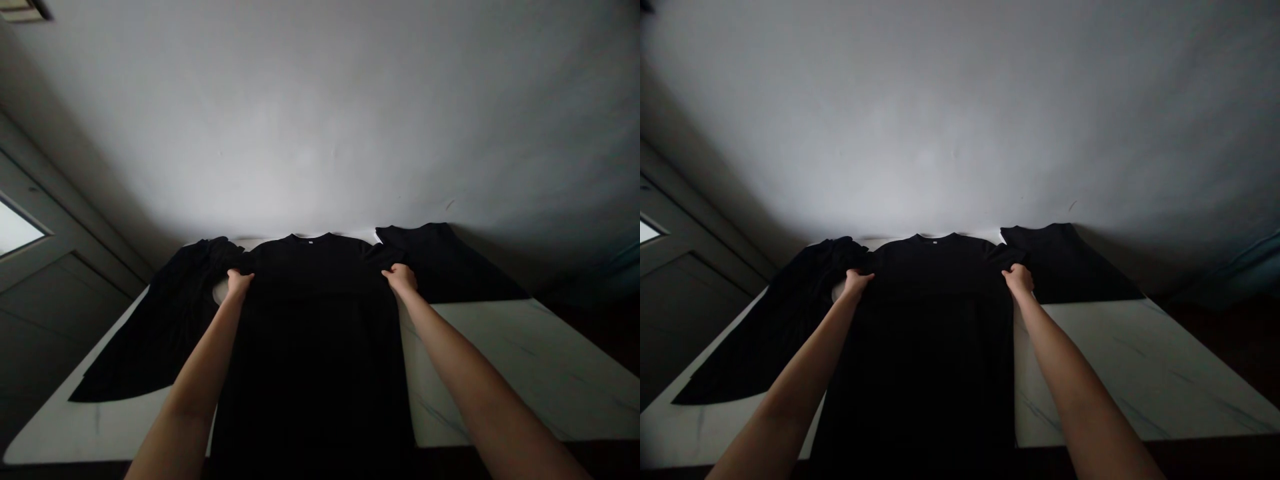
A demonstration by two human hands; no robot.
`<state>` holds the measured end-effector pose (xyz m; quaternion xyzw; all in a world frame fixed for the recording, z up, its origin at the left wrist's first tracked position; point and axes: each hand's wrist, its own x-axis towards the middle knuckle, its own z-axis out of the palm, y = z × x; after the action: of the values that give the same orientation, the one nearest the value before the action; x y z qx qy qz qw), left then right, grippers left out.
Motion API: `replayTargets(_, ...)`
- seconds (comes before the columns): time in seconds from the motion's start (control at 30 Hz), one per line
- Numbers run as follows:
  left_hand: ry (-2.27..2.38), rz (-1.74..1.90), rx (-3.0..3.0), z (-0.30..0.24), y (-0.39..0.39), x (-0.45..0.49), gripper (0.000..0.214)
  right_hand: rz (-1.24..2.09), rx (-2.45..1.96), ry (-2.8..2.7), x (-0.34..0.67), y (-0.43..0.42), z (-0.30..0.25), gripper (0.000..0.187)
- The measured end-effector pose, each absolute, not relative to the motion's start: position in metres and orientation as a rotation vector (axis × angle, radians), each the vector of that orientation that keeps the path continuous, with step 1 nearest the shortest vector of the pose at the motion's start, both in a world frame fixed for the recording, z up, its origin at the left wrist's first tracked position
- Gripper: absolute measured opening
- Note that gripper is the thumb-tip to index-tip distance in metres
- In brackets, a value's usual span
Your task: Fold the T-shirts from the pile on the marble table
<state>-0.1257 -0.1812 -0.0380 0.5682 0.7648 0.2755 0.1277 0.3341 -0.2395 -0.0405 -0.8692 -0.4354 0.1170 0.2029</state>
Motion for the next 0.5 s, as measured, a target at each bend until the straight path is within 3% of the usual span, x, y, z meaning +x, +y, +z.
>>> replayTargets(0.1, 2.283, 0.809, 1.557, -0.034, -0.188, -0.129, 0.051, 0.253, -2.393, -1.235, 0.336, -0.238, -0.044, 0.017)
replayTargets(0.23, 2.304, 0.686, 1.702, -0.026, -0.207, -0.128, 0.042, 0.234, -2.350, -1.298, 0.331, -0.237, -0.044, 0.018)
replayTargets(0.5, 2.306, 0.323, 2.067, -0.025, -0.270, -0.125, 0.040, 0.374, -2.508, -1.433, 0.324, -0.271, -0.032, 0.038)
